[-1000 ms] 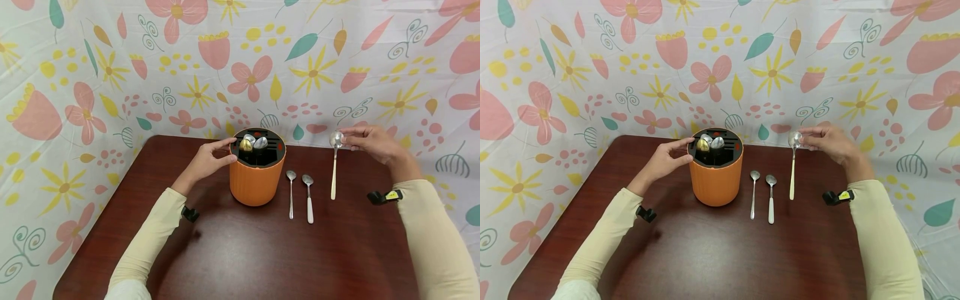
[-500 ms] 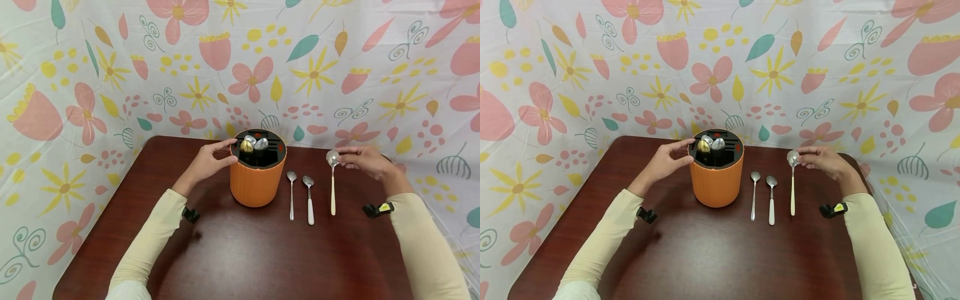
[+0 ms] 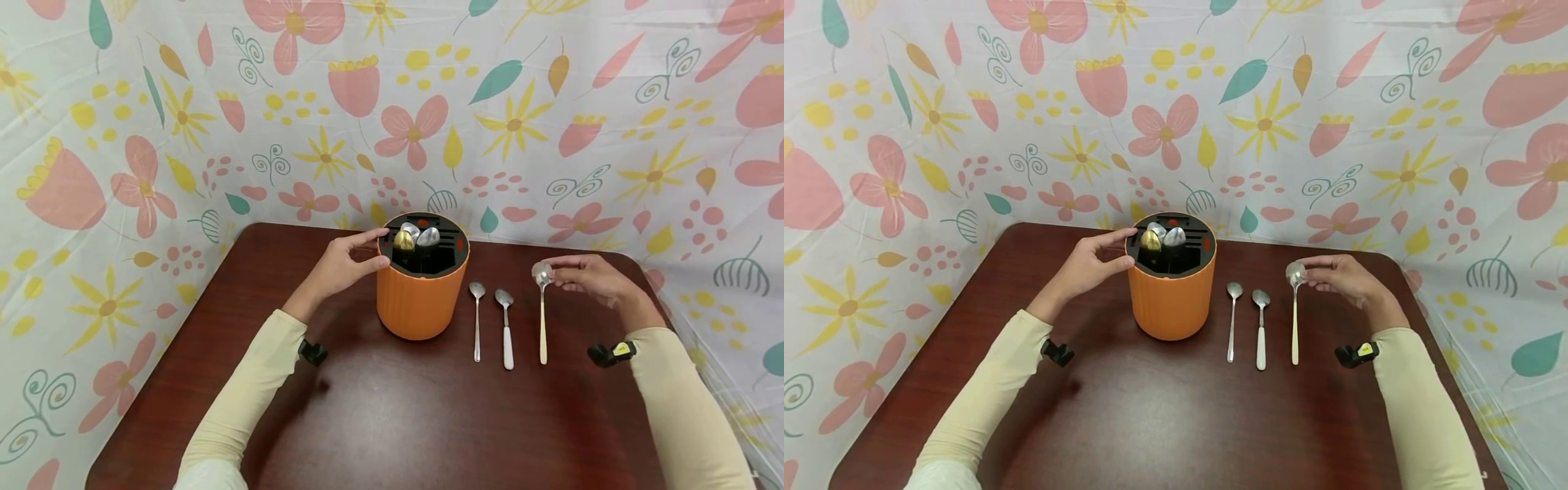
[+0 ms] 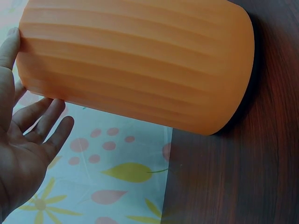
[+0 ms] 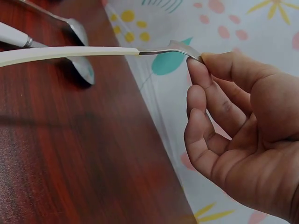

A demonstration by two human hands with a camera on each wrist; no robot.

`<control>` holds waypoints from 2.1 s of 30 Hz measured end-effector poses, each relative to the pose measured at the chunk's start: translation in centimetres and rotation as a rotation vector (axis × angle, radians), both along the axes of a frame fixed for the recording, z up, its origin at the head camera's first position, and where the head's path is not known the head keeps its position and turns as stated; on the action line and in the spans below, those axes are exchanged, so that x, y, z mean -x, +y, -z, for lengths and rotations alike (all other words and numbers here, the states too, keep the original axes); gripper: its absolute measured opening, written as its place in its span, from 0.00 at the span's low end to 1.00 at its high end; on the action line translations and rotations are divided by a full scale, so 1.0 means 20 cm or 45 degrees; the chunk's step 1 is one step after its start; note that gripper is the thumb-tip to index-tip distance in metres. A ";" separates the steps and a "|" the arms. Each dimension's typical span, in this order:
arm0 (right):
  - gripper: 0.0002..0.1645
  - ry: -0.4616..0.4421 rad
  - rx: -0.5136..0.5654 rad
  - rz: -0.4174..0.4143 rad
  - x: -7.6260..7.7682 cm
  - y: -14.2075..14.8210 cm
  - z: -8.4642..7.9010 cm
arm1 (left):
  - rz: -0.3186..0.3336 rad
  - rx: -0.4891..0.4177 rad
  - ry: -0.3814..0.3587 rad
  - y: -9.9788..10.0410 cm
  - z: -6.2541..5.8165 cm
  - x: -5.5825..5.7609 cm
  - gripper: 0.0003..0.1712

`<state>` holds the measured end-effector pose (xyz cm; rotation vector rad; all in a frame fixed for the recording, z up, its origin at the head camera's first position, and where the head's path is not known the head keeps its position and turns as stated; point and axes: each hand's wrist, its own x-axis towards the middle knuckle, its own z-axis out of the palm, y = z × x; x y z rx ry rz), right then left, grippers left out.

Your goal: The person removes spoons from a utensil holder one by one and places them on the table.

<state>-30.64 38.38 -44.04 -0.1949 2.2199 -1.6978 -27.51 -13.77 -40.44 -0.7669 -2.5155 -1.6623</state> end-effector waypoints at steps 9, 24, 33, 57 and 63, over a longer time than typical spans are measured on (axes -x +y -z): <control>0.18 -0.018 -0.023 -0.011 0.02 0.01 0.07 | -0.015 0.033 0.017 0.00 0.00 0.00 0.33; 0.20 -0.051 -0.055 0.026 0.02 0.02 0.14 | -0.013 0.032 0.017 0.00 0.00 0.00 0.32; 0.26 -0.044 -0.086 0.046 0.03 0.01 0.17 | -0.016 0.028 -0.002 0.00 -0.01 0.00 0.32; 0.33 0.005 -0.152 0.141 0.01 -0.02 0.31 | -0.009 0.021 -0.004 0.00 0.01 0.01 0.32; 0.34 0.047 -0.252 0.141 0.00 -0.03 0.32 | -0.010 0.021 -0.016 0.00 0.01 0.00 0.32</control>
